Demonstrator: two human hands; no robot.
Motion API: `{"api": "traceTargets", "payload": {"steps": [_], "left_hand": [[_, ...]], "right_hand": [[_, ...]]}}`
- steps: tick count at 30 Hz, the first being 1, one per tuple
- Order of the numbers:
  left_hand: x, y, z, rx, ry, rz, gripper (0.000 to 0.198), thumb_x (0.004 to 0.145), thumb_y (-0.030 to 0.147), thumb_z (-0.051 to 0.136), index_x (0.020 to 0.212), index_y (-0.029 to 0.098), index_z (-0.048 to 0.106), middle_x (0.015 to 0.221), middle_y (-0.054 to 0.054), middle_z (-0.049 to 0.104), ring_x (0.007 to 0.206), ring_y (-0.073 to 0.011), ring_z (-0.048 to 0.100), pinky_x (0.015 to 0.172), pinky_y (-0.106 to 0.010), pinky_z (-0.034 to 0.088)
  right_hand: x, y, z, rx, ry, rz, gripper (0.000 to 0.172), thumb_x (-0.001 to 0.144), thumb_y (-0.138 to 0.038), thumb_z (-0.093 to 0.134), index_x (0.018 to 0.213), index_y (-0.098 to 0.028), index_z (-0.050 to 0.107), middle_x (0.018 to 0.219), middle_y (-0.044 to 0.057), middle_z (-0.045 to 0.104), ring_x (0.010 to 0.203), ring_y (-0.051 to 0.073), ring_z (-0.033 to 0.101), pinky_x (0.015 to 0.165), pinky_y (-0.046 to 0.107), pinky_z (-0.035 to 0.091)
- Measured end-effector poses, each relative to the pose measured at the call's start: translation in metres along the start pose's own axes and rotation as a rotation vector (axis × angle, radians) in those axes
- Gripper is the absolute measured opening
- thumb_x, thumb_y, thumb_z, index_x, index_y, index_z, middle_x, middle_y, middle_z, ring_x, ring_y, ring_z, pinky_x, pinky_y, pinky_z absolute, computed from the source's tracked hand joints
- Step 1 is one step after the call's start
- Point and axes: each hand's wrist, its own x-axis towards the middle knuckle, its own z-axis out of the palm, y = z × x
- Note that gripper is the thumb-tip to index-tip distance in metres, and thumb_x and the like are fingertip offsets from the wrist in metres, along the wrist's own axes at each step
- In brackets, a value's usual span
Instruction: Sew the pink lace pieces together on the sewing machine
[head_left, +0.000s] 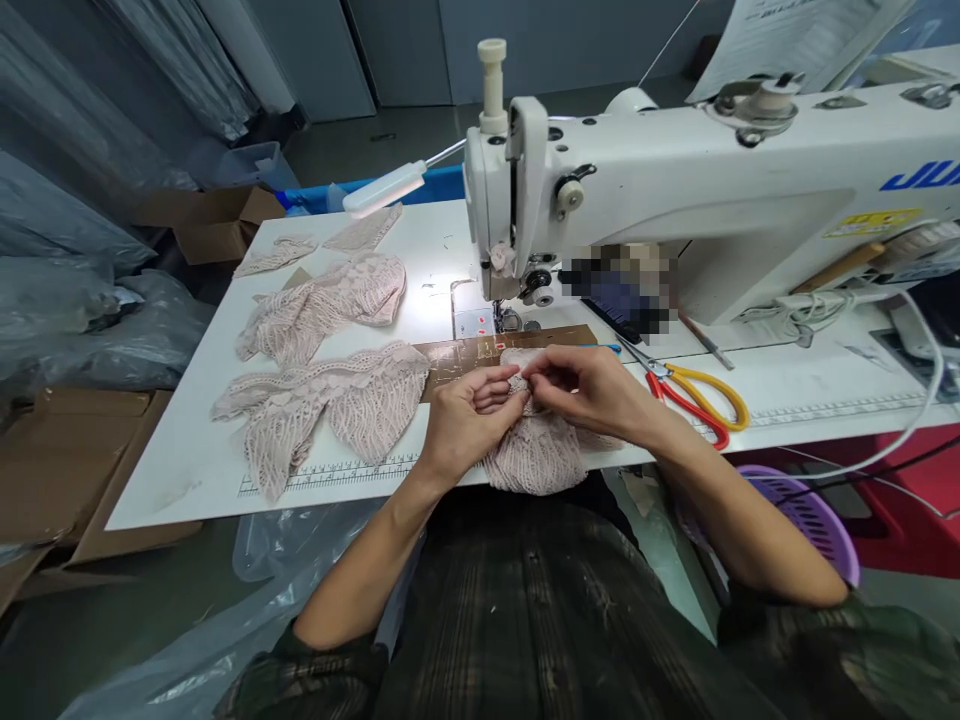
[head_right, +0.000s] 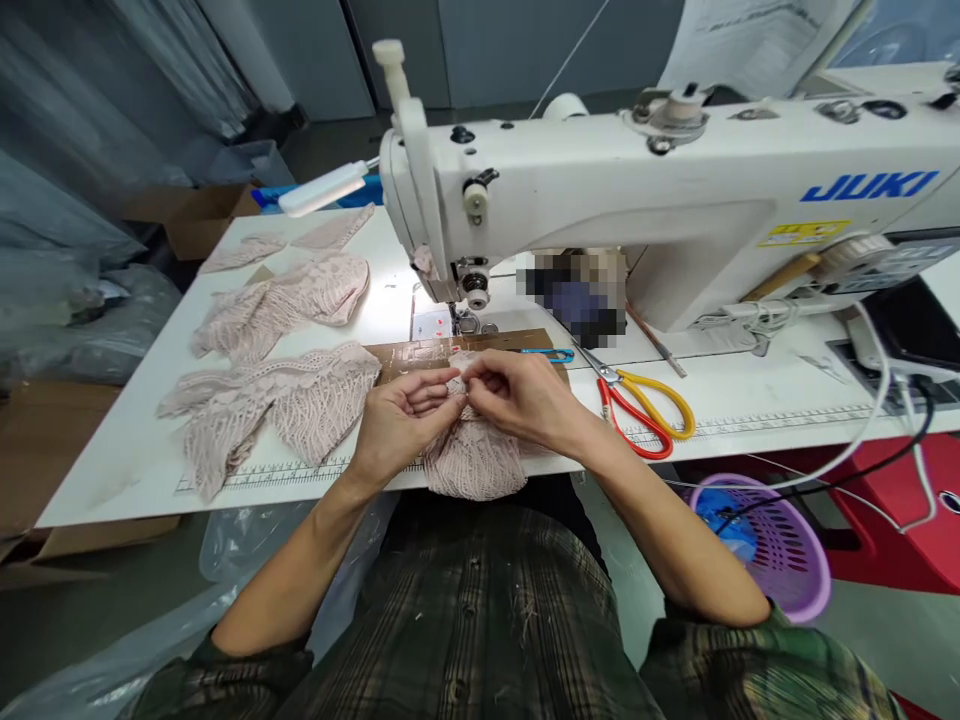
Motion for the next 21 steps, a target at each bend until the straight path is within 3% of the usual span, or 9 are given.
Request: {"api": "traceTargets", "payload": {"steps": [4, 10, 21], "left_hand": [[-0.002, -0.002, 0.001, -0.048, -0.005, -0.029, 0.038, 0.073, 0.023, 0.081, 0.109, 0.012, 0.075, 0.089, -0.007, 0.080, 0.081, -0.0179, 0.078, 0.082, -0.026, 0.066], [-0.007, -0.008, 0.001, -0.005, 0.023, 0.059, 0.036, 0.077, 0.023, 0.079, 0.111, 0.014, 0.075, 0.097, -0.008, 0.080, 0.090, -0.0201, 0.078, 0.085, -0.029, 0.066], [-0.012, -0.009, 0.000, 0.280, 0.075, 0.324, 0.031, 0.082, 0.016, 0.073, 0.113, 0.017, 0.074, 0.105, -0.005, 0.079, 0.087, -0.0176, 0.078, 0.083, -0.027, 0.066]], "right_hand": [[-0.007, 0.004, 0.003, 0.115, 0.065, 0.051, 0.017, 0.088, -0.026, 0.057, 0.091, -0.015, 0.070, 0.075, 0.001, 0.068, 0.062, 0.008, 0.056, 0.059, 0.021, 0.043], [-0.009, -0.003, 0.007, 0.047, 0.073, 0.057, 0.019, 0.086, -0.031, 0.060, 0.087, -0.016, 0.072, 0.074, 0.002, 0.070, 0.061, 0.009, 0.058, 0.057, 0.022, 0.044], [0.000, -0.006, 0.012, -0.462, 0.132, -0.160, 0.017, 0.084, -0.018, 0.054, 0.072, -0.017, 0.065, 0.070, 0.005, 0.068, 0.060, 0.012, 0.055, 0.058, 0.026, 0.034]]}}
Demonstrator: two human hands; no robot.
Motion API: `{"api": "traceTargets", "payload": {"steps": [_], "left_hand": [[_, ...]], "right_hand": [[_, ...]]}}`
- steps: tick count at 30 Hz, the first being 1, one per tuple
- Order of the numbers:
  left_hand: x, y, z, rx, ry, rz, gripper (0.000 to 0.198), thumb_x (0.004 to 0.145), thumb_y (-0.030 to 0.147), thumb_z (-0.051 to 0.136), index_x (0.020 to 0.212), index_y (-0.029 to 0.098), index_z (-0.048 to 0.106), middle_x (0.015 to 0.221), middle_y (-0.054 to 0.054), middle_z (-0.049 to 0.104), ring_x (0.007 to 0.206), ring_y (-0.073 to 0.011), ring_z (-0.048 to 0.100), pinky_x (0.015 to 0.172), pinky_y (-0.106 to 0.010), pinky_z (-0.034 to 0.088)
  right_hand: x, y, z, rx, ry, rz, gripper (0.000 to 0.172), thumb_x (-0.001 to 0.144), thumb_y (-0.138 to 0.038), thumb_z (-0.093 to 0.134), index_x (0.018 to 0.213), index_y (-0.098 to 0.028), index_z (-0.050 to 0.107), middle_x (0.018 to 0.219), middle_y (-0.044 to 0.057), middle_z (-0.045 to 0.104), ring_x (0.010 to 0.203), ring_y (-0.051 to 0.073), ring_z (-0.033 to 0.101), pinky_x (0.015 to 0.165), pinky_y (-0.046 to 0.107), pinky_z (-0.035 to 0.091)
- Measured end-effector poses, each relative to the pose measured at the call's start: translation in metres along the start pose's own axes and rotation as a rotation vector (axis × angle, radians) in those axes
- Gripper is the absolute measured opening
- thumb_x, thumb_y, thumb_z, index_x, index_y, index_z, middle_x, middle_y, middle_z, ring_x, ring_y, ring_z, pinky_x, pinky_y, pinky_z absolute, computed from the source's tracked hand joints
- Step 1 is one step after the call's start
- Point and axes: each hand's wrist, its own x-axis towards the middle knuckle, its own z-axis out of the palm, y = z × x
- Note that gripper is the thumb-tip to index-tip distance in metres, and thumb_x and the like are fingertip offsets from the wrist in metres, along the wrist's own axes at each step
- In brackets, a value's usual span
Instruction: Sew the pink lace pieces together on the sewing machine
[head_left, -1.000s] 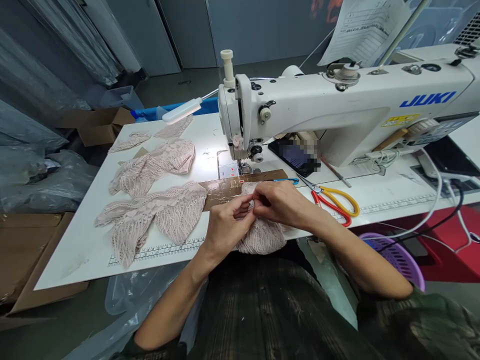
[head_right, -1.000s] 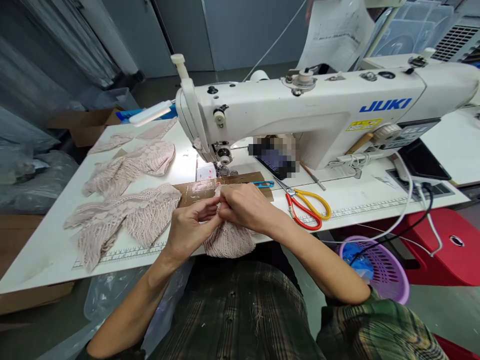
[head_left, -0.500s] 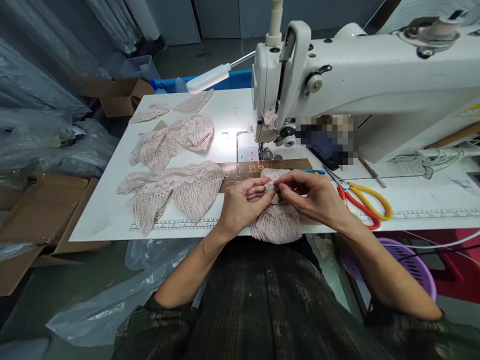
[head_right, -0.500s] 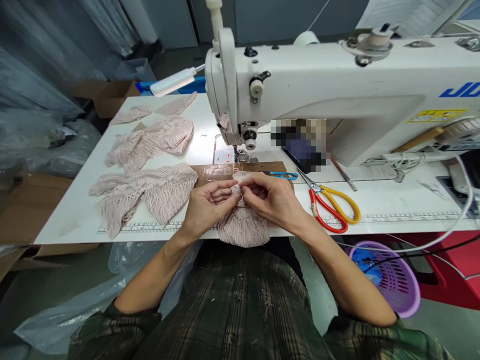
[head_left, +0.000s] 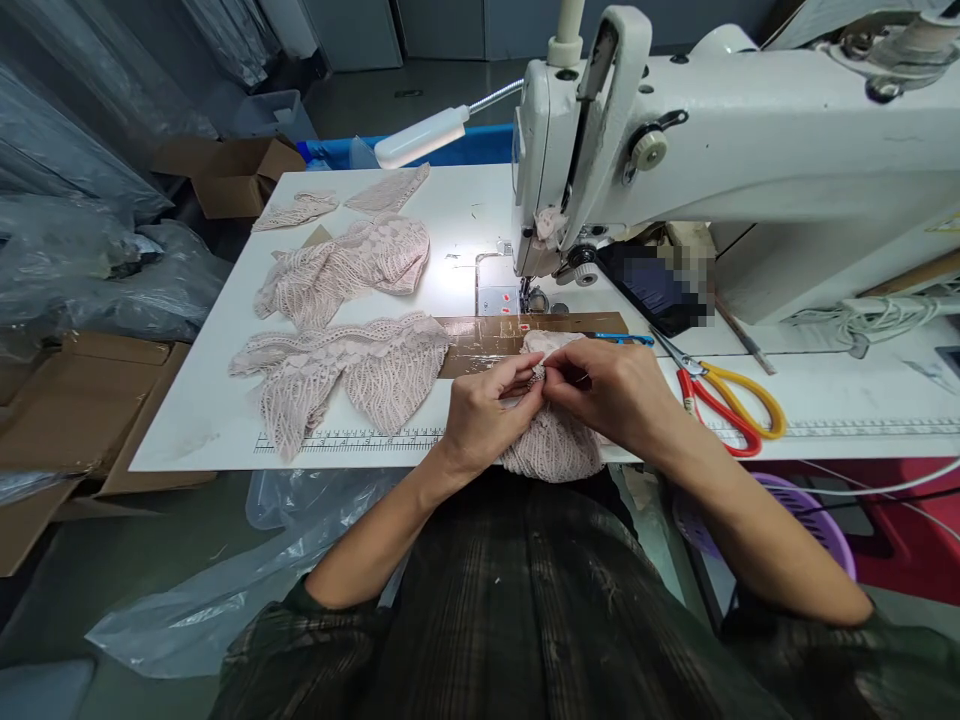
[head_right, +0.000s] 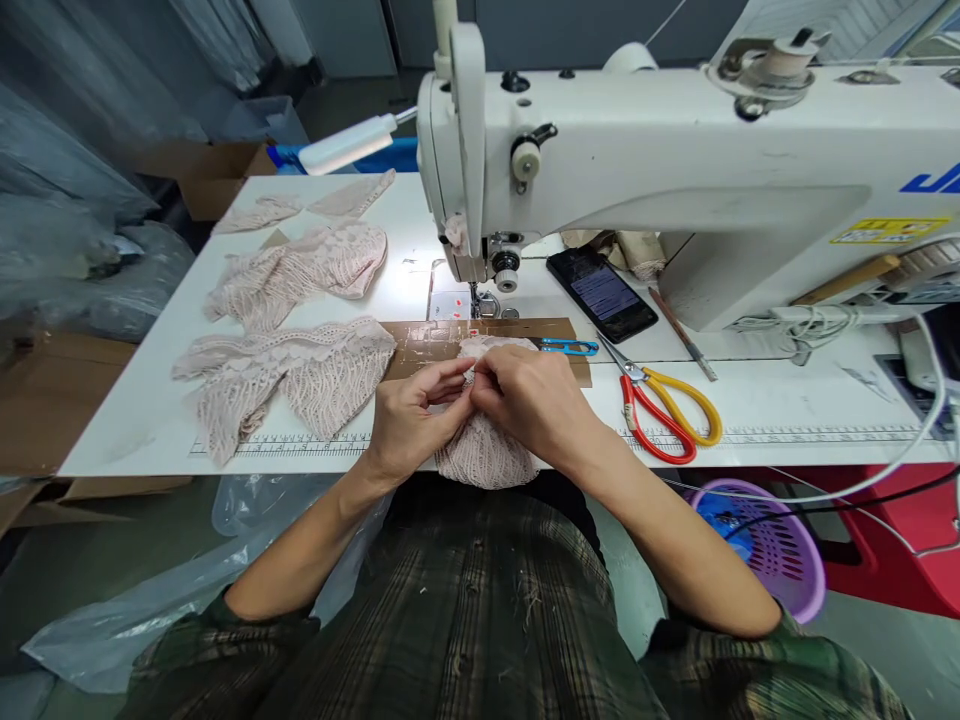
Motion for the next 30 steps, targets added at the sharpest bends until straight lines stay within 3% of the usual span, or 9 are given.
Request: {"api": "traceTargets", "payload": {"steps": [9, 14, 18, 24, 30], "left_hand": [[-0.003, -0.007, 0.000, 0.055, 0.012, 0.124, 0.030, 0.083, 0.015, 0.072, 0.113, 0.019, 0.073, 0.105, -0.004, 0.079, 0.086, -0.0173, 0.079, 0.085, -0.027, 0.065], [-0.003, -0.005, 0.000, 0.089, 0.009, 0.118, 0.029, 0.082, 0.015, 0.073, 0.111, 0.019, 0.074, 0.100, -0.004, 0.080, 0.082, -0.0165, 0.078, 0.081, -0.025, 0.066], [-0.004, -0.004, 0.001, 0.145, 0.001, 0.092, 0.030, 0.084, 0.017, 0.072, 0.114, 0.019, 0.073, 0.100, -0.004, 0.080, 0.081, -0.0160, 0.078, 0.081, -0.025, 0.065], [-0.008, -0.009, 0.003, 0.158, 0.015, 0.195, 0.030, 0.086, 0.016, 0.069, 0.116, 0.017, 0.071, 0.107, -0.005, 0.079, 0.085, -0.0154, 0.078, 0.082, -0.022, 0.064], [-0.001, -0.012, -0.001, 0.214, -0.008, 0.287, 0.028, 0.086, 0.017, 0.069, 0.114, 0.016, 0.071, 0.103, -0.005, 0.080, 0.082, -0.0149, 0.078, 0.081, -0.023, 0.065]], "right_hand": [[0.009, -0.006, 0.000, -0.259, -0.108, -0.051, 0.014, 0.082, -0.018, 0.051, 0.073, -0.015, 0.062, 0.067, 0.007, 0.064, 0.053, 0.012, 0.045, 0.055, 0.030, 0.019], [0.015, 0.001, -0.011, -0.159, -0.212, -0.135, 0.014, 0.083, -0.019, 0.053, 0.074, -0.016, 0.063, 0.067, 0.006, 0.065, 0.057, 0.012, 0.049, 0.057, 0.028, 0.023], [0.016, 0.000, -0.017, -0.117, -0.266, -0.046, 0.017, 0.083, -0.022, 0.055, 0.069, -0.017, 0.063, 0.063, 0.005, 0.065, 0.054, 0.012, 0.048, 0.058, 0.028, 0.026], [0.013, -0.006, -0.009, -0.151, -0.209, 0.015, 0.012, 0.079, -0.020, 0.056, 0.070, -0.016, 0.063, 0.064, 0.006, 0.064, 0.056, 0.013, 0.049, 0.058, 0.029, 0.024], [0.013, 0.000, -0.004, -0.144, -0.162, -0.130, 0.012, 0.080, -0.019, 0.051, 0.072, -0.016, 0.058, 0.067, 0.005, 0.061, 0.056, 0.011, 0.043, 0.057, 0.029, 0.020]]}}
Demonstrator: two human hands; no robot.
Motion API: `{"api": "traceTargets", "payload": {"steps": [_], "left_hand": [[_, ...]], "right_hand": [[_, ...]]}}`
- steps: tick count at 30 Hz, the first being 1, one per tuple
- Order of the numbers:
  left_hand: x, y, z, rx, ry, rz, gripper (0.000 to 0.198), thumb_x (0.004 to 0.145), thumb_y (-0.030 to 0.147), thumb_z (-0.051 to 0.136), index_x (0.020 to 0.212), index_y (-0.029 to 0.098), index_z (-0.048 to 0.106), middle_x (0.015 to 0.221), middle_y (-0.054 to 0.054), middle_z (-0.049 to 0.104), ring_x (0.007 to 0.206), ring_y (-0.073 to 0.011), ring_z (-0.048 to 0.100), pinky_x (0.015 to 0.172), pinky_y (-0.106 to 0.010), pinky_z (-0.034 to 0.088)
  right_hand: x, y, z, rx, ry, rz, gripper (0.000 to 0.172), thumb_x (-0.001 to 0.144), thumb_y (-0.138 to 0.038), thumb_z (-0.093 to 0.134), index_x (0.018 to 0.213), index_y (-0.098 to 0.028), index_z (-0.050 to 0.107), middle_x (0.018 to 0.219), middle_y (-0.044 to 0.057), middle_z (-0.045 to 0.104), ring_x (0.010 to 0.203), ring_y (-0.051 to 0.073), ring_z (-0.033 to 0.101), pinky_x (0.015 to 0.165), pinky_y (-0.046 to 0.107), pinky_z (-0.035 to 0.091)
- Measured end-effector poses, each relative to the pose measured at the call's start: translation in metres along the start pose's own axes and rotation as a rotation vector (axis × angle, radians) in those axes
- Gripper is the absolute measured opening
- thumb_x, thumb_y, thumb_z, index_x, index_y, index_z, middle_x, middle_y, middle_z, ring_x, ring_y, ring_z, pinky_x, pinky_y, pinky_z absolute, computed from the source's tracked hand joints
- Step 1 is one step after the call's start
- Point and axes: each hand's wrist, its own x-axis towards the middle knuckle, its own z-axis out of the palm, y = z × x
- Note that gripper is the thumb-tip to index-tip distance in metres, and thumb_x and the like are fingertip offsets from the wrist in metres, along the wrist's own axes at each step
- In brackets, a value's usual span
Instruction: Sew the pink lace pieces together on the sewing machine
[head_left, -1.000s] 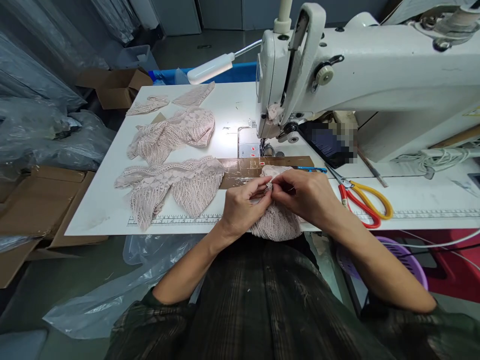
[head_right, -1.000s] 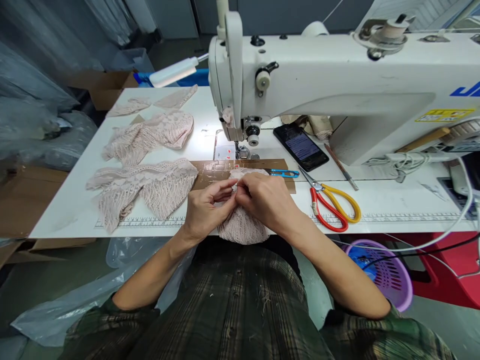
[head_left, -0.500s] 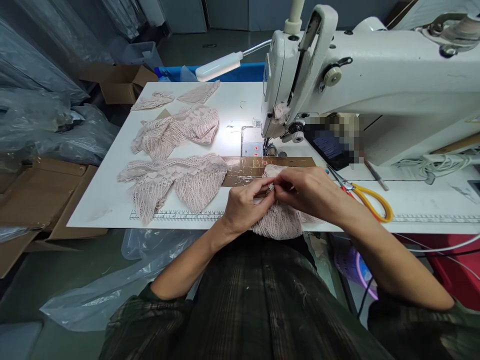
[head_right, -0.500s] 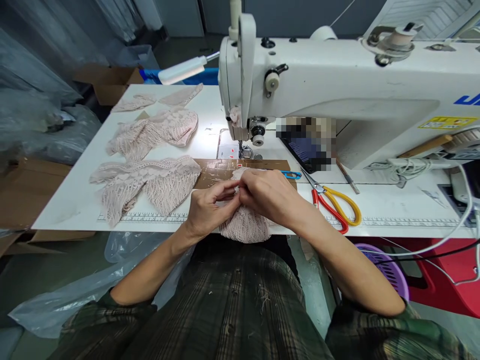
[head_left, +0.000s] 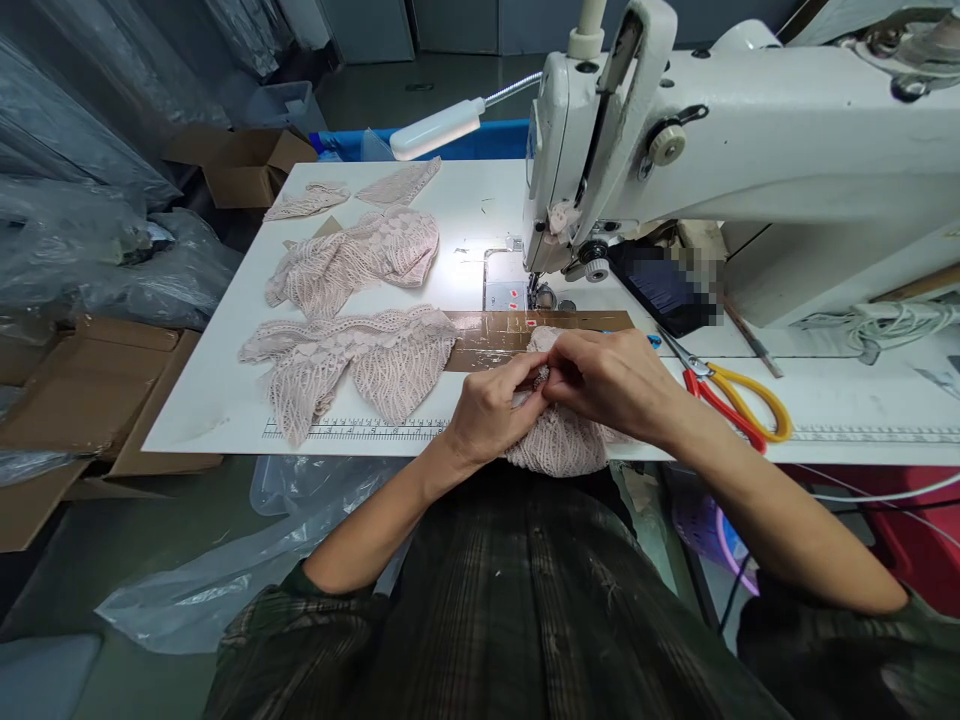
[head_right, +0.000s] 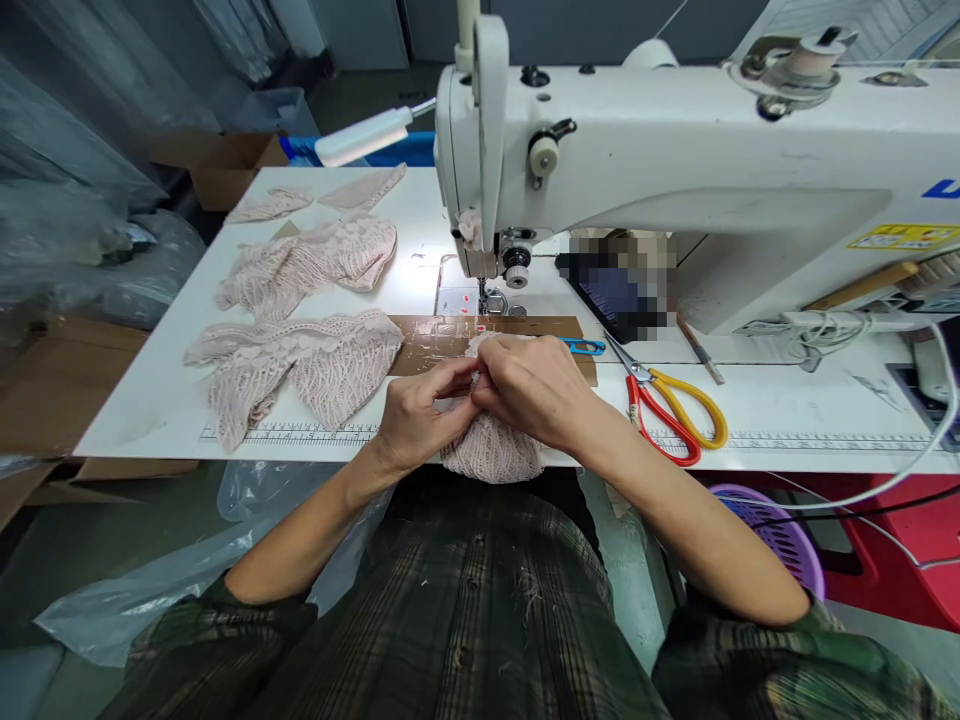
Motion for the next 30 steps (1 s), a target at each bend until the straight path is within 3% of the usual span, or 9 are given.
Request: {"api": "traceTargets", "payload": {"steps": [3, 8, 10, 15, 19, 23, 30], "left_hand": [[0.004, 0.000, -0.007, -0.063, -0.042, -0.030, 0.029, 0.084, 0.014, 0.069, 0.113, 0.016, 0.072, 0.101, -0.005, 0.080, 0.083, -0.0154, 0.078, 0.081, -0.024, 0.065], [0.006, 0.004, -0.012, -0.426, -0.067, -0.370, 0.032, 0.083, 0.021, 0.073, 0.113, 0.012, 0.072, 0.090, -0.007, 0.080, 0.076, -0.0156, 0.078, 0.074, -0.023, 0.066], [0.006, 0.005, -0.011, -0.489, -0.075, -0.419, 0.039, 0.082, 0.021, 0.073, 0.121, 0.013, 0.070, 0.086, -0.004, 0.080, 0.071, -0.0141, 0.077, 0.073, -0.023, 0.067], [0.006, 0.003, -0.009, -0.467, -0.106, -0.336, 0.029, 0.085, 0.018, 0.071, 0.114, 0.018, 0.076, 0.108, -0.006, 0.078, 0.095, -0.0190, 0.077, 0.090, -0.033, 0.065], [0.004, -0.001, -0.007, -0.544, -0.146, -0.406, 0.035, 0.085, 0.022, 0.073, 0.118, 0.013, 0.073, 0.103, -0.011, 0.079, 0.090, -0.0212, 0.078, 0.087, -0.034, 0.067], [0.003, 0.004, -0.006, -0.496, -0.114, -0.401, 0.033, 0.083, 0.018, 0.072, 0.115, 0.010, 0.072, 0.098, -0.011, 0.080, 0.088, -0.0198, 0.079, 0.083, -0.027, 0.066], [0.001, 0.011, -0.002, -0.275, -0.038, -0.241, 0.027, 0.085, 0.013, 0.070, 0.111, 0.013, 0.070, 0.098, -0.008, 0.080, 0.086, -0.0166, 0.079, 0.079, -0.022, 0.066]], "right_hand": [[0.001, 0.002, -0.004, 0.044, -0.005, -0.050, 0.016, 0.084, -0.020, 0.048, 0.073, -0.016, 0.059, 0.068, 0.005, 0.062, 0.056, 0.011, 0.044, 0.056, 0.029, 0.021], [-0.002, 0.004, -0.016, 0.402, -0.085, 0.068, 0.014, 0.085, -0.022, 0.053, 0.083, -0.016, 0.065, 0.070, 0.002, 0.066, 0.059, 0.010, 0.053, 0.059, 0.024, 0.036], [-0.006, 0.003, -0.016, 0.499, -0.059, 0.129, 0.013, 0.084, -0.023, 0.055, 0.085, -0.016, 0.066, 0.071, 0.001, 0.066, 0.060, 0.010, 0.055, 0.060, 0.023, 0.040], [-0.018, -0.003, -0.005, 0.564, 0.027, 0.156, 0.015, 0.083, -0.025, 0.056, 0.084, -0.016, 0.068, 0.079, 0.004, 0.070, 0.068, 0.012, 0.060, 0.063, 0.025, 0.044], [-0.022, -0.004, 0.004, 0.556, 0.119, 0.161, 0.018, 0.086, -0.024, 0.055, 0.086, -0.014, 0.070, 0.077, 0.005, 0.070, 0.065, 0.012, 0.060, 0.062, 0.024, 0.044], [-0.022, -0.002, 0.008, 0.416, 0.163, 0.100, 0.020, 0.088, -0.023, 0.055, 0.087, -0.013, 0.073, 0.080, 0.007, 0.073, 0.065, 0.013, 0.062, 0.061, 0.025, 0.043], [-0.021, -0.009, 0.008, 0.041, 0.218, 0.000, 0.024, 0.091, -0.020, 0.053, 0.084, -0.011, 0.075, 0.074, 0.007, 0.072, 0.061, 0.016, 0.063, 0.056, 0.028, 0.035]]}}
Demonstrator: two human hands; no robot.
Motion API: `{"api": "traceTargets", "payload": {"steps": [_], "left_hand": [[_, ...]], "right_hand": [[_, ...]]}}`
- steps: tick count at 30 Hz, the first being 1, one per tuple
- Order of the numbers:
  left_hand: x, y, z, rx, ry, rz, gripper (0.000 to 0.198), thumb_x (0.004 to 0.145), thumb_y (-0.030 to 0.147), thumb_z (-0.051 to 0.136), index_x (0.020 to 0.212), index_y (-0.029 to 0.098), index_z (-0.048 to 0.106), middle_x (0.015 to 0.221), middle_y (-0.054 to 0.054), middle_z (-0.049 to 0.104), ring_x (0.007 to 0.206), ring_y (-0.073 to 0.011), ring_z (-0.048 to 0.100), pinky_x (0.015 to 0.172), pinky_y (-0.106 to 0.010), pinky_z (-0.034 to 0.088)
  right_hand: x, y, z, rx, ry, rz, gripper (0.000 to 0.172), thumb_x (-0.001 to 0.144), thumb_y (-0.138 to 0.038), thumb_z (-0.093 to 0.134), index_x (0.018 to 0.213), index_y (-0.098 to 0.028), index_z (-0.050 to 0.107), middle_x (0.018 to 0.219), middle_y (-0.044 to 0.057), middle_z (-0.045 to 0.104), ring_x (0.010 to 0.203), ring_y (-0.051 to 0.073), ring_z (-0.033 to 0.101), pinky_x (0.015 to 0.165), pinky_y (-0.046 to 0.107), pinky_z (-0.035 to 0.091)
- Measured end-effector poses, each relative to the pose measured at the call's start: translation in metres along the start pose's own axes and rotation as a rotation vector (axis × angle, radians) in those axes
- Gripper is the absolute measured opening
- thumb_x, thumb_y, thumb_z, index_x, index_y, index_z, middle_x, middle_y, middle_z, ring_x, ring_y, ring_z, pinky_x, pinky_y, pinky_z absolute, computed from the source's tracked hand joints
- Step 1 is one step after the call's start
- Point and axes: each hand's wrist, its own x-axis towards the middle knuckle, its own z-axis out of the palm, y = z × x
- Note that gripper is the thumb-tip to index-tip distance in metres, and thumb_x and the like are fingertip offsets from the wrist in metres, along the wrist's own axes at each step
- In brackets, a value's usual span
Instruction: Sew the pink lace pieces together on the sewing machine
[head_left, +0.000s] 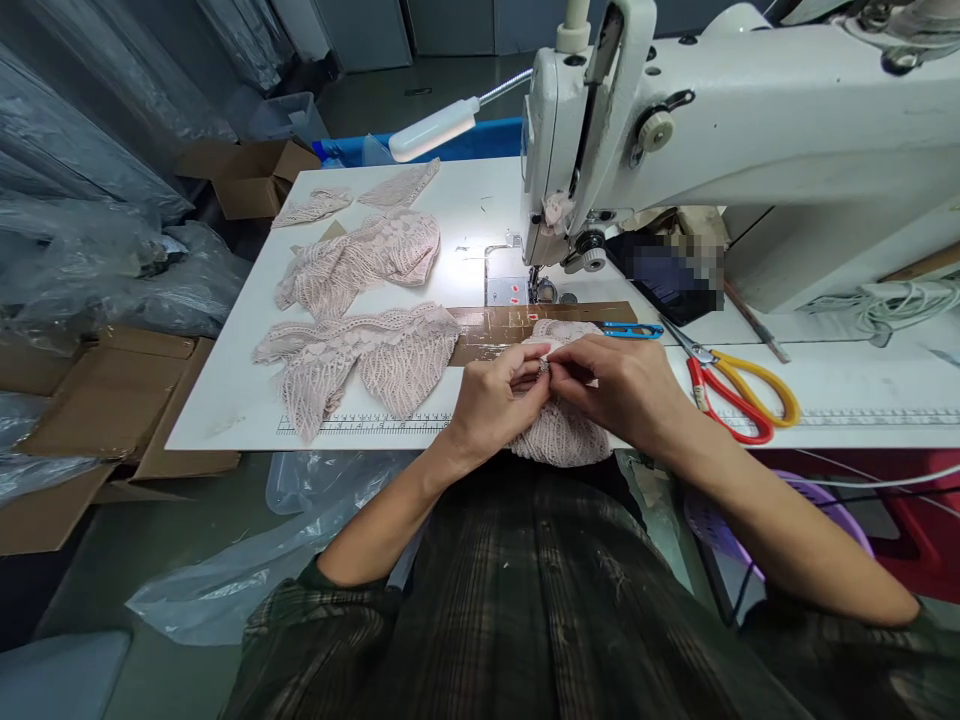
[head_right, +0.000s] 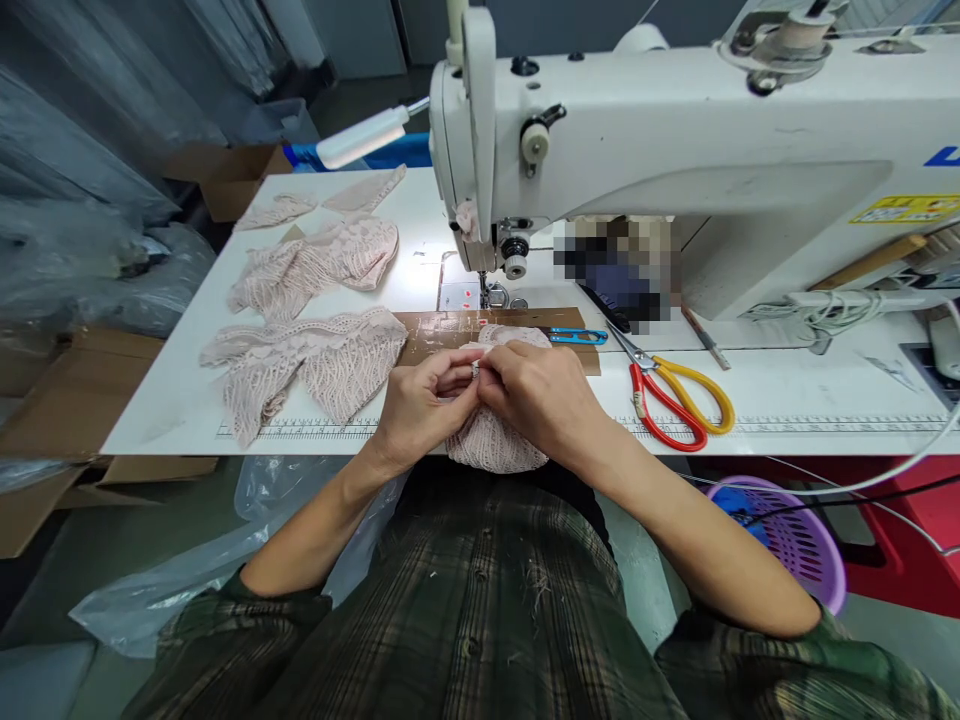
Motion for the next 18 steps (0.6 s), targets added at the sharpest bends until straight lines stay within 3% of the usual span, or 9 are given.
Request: {"api": "traceTargets", "payload": {"steps": [8, 18], "left_hand": [[-0.005, -0.007, 0.001, 0.187, 0.001, 0.155, 0.027, 0.090, 0.014, 0.065, 0.117, 0.013, 0.066, 0.112, -0.009, 0.078, 0.091, -0.0170, 0.078, 0.082, -0.023, 0.065], [-0.005, -0.013, 0.002, 0.258, -0.017, 0.228, 0.031, 0.092, 0.016, 0.060, 0.122, 0.015, 0.063, 0.108, -0.008, 0.078, 0.088, -0.0159, 0.078, 0.080, -0.024, 0.064]], "right_hand": [[0.007, -0.008, -0.002, -0.254, -0.109, -0.005, 0.023, 0.088, -0.014, 0.049, 0.077, -0.012, 0.070, 0.070, 0.009, 0.069, 0.055, 0.017, 0.056, 0.051, 0.029, 0.022], [0.020, -0.004, -0.011, -0.253, -0.302, -0.059, 0.020, 0.085, -0.013, 0.047, 0.081, -0.012, 0.067, 0.073, 0.011, 0.067, 0.055, 0.015, 0.049, 0.054, 0.030, 0.017]]}}
